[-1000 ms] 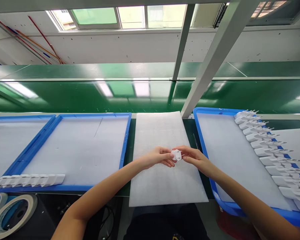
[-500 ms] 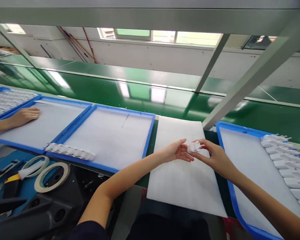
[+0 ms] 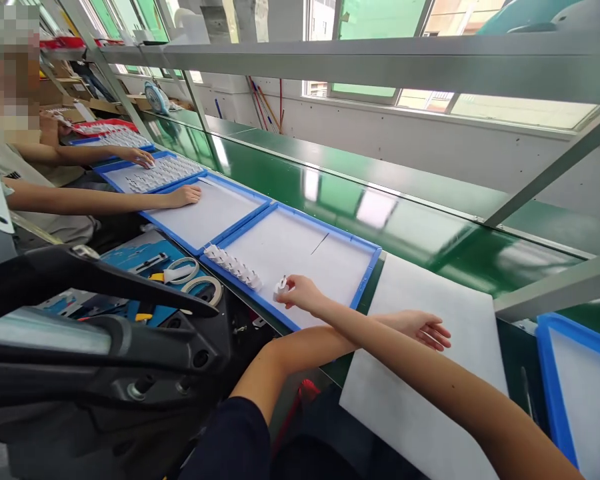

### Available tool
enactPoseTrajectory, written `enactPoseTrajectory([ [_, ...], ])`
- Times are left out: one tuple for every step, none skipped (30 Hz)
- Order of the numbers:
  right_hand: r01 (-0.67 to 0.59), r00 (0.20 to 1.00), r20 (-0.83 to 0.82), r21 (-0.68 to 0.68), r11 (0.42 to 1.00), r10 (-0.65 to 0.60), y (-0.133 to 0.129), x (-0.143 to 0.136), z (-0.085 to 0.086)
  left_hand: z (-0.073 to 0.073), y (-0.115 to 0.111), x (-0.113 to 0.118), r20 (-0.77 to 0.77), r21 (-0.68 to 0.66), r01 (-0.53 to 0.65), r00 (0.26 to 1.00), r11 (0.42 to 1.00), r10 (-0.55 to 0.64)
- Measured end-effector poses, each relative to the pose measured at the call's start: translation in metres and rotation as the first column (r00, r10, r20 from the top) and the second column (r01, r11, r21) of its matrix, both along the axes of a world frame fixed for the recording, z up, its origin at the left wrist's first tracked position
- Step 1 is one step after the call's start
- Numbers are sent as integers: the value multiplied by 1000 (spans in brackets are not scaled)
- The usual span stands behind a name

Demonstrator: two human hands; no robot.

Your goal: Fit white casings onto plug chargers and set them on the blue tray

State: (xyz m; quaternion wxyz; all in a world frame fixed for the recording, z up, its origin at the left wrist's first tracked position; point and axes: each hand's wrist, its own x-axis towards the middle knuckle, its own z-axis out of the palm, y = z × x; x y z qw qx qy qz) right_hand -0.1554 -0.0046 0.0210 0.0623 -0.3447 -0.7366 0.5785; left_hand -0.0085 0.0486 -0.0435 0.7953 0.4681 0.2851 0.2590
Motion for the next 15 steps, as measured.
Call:
enactPoseTrajectory([
  [-9, 1000, 16, 20, 1000, 8, -3, -9, -3, 1, -1, 0, -24, -2, -13, 1000, 1000, 13],
  [-14, 999, 30, 45, 999, 12, -6, -15, -6, 3, -2, -1, -35, -20, -26, 999, 999, 25],
  [-15, 999, 41, 70, 997, 13, -8, -21, -8, 5, -4, -1, -39, -50, -37, 999, 998, 35],
  [-15, 999, 50, 93, 996, 10, -10, -25, -10, 7, -5, -2, -45, -73, -46, 998, 996, 43],
  [-14, 998, 56, 112, 994, 8, -11, -28, -11, 9, -7, -2, -50, -95, -52, 998, 994, 48],
  [-16, 998, 61, 127, 992, 8, -12, -30, -12, 10, -8, -3, -54, -116, -58, 997, 992, 52],
  [-21, 998, 64, 135, 991, 12, -12, -32, -14, 11, -10, -4, -58, -136, -62, 997, 989, 54],
  [-29, 998, 64, 140, 990, 20, -12, -34, -15, 12, -10, -4, -60, -153, -65, 997, 986, 56],
  [-41, 998, 61, 142, 989, 32, -11, -35, -16, 13, -11, -5, -62, -169, -66, 996, 983, 57],
  [-52, 997, 56, 142, 988, 45, -11, -36, -17, 13, -11, -5, -65, -184, -66, 996, 981, 55],
  [-64, 997, 48, 141, 988, 57, -11, -36, -17, 12, -10, -5, -68, -198, -64, 996, 978, 52],
  [-73, 997, 38, 139, 988, 68, -10, -35, -15, 12, -9, -5, -71, -213, -60, 996, 975, 45],
  [-80, 997, 25, 138, 987, 78, -10, -32, -13, 11, -7, -4, -75, -228, -52, 997, 972, 36],
  [-86, 996, 9, 140, 986, 86, -10, -28, -9, 11, -5, -4, -79, -242, -44, 997, 969, 25],
  [-92, 995, -11, 146, 985, 95, -10, -21, -4, 11, -4, -4, -82, -254, -38, 996, 966, 18],
])
